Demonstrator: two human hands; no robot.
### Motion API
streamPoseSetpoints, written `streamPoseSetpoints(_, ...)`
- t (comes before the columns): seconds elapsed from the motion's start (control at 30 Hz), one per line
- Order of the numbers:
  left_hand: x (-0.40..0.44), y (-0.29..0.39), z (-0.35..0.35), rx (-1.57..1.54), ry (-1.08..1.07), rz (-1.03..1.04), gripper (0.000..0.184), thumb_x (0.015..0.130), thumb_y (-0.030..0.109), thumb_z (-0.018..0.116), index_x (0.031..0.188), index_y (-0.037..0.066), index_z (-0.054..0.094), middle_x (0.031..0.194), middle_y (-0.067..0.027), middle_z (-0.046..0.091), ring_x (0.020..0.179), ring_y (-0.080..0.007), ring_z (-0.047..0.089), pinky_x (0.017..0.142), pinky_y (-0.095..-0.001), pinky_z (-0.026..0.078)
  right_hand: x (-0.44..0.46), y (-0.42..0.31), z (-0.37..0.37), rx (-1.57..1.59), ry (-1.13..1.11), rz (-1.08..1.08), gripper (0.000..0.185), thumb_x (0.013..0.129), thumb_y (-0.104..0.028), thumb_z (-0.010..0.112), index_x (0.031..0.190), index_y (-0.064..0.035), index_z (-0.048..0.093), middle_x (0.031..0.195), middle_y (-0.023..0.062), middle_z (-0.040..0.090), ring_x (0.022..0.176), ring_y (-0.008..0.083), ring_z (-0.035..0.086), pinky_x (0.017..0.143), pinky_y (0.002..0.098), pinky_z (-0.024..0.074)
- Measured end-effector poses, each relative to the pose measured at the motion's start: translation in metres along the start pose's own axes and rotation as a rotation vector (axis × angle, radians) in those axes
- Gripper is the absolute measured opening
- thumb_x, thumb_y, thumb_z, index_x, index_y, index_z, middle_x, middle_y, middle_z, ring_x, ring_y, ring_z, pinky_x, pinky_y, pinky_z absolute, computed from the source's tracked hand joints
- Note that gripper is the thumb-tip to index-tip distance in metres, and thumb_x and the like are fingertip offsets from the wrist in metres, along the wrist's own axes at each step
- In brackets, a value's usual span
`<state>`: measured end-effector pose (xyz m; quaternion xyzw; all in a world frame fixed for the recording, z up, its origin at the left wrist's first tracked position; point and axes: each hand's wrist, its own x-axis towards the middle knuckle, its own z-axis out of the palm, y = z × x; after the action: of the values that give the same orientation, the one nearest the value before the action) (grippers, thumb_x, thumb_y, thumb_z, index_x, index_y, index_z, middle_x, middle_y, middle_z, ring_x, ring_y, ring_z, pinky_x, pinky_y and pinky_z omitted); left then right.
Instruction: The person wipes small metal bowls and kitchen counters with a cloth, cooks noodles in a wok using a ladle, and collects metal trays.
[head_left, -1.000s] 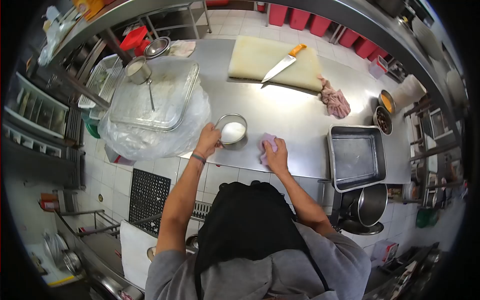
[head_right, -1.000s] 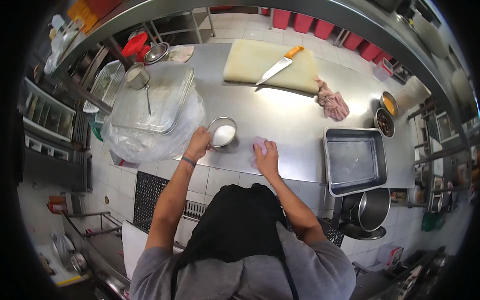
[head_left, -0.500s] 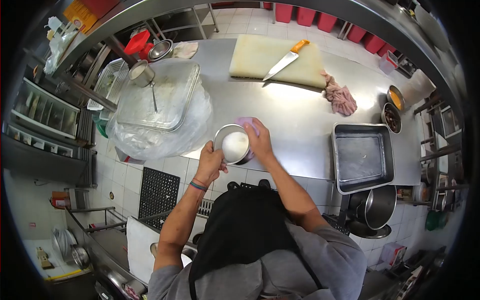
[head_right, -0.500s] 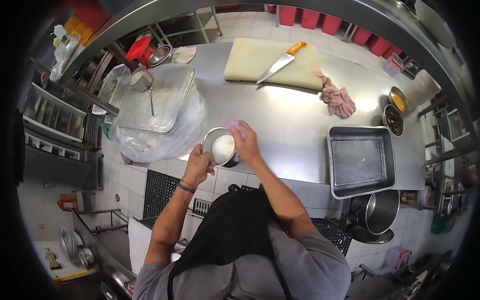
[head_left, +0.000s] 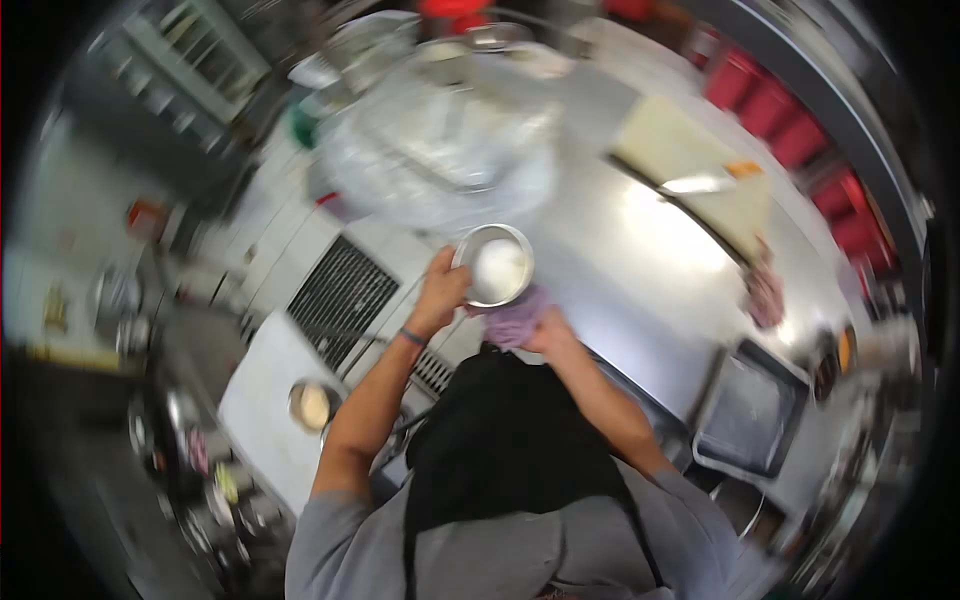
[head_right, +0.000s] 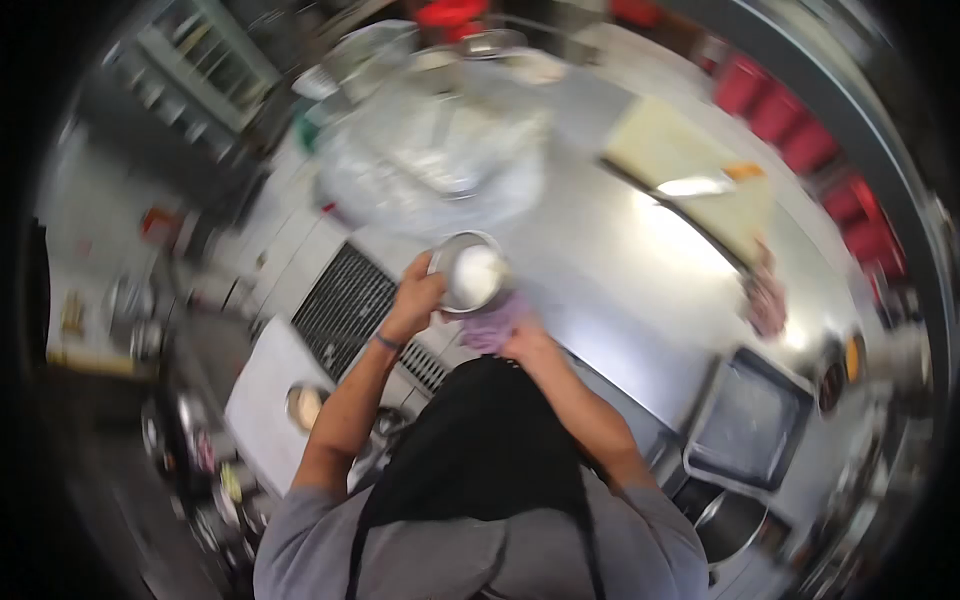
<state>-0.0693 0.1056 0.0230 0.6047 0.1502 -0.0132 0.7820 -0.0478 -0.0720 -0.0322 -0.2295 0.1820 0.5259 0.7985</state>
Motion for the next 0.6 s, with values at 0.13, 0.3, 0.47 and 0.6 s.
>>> streamPoseSetpoints(0.13,-0.037,0.035,-0.086,0.331,0.097,0.002,0.006,0.084,0.005,0.054,0.085,0.004,0.048,0.07,0.0,0.049,0.047,-0.0089,0.045,0.037,-0.0276,0.042,0.01,-0.023,-0.064,-0.097,-0.099,-0.218,0.045,0.104,-0.039,0.042,0.127,-0.0048,0.058,0.116,0.0135,0.067,0.099,0.0285,0.068,0.083,0.043,0.0588)
streamPoseSetpoints(0.3,-0.107,0.068,-0.249,0.272,0.571,0.017,0.018,0.081,0.003,0.053,0.095,0.013,0.052,0.066,0.0058,0.041,0.047,-0.0054,0.035,0.035,-0.024,0.028,-0.049,-0.085,-0.067,-0.18,-0.245,-0.401,0.046,0.105,-0.041,0.044,0.138,-0.0116,0.054,0.126,0.0105,0.067,0.106,0.026,0.067,0.086,0.0447,0.0578)
streamPoseSetpoints(0.47,-0.21,0.038,-0.38,0.051,0.909,-0.012,0.013,0.084,-0.001,0.048,0.093,0.009,0.048,0.072,-0.0026,0.047,0.047,-0.0096,0.039,0.036,-0.0245,0.027,-0.078,-0.103,-0.1,-0.282,-0.421,-0.355,0.046,0.104,-0.04,0.044,0.137,-0.0098,0.056,0.126,0.0091,0.066,0.107,0.0225,0.066,0.09,0.037,0.0554)
streamPoseSetpoints(0.6,-0.249,-0.026,-0.428,-0.067,1.03,-0.057,0.011,0.087,-0.001,0.045,0.089,0.01,0.043,0.072,-0.0055,0.048,0.048,-0.0118,0.04,0.037,-0.0257,0.029,-0.083,-0.111,-0.131,-0.326,0.116,-0.516,0.042,0.105,-0.038,0.043,0.132,-0.0099,0.059,0.123,0.0086,0.067,0.105,0.0222,0.066,0.09,0.0364,0.0556)
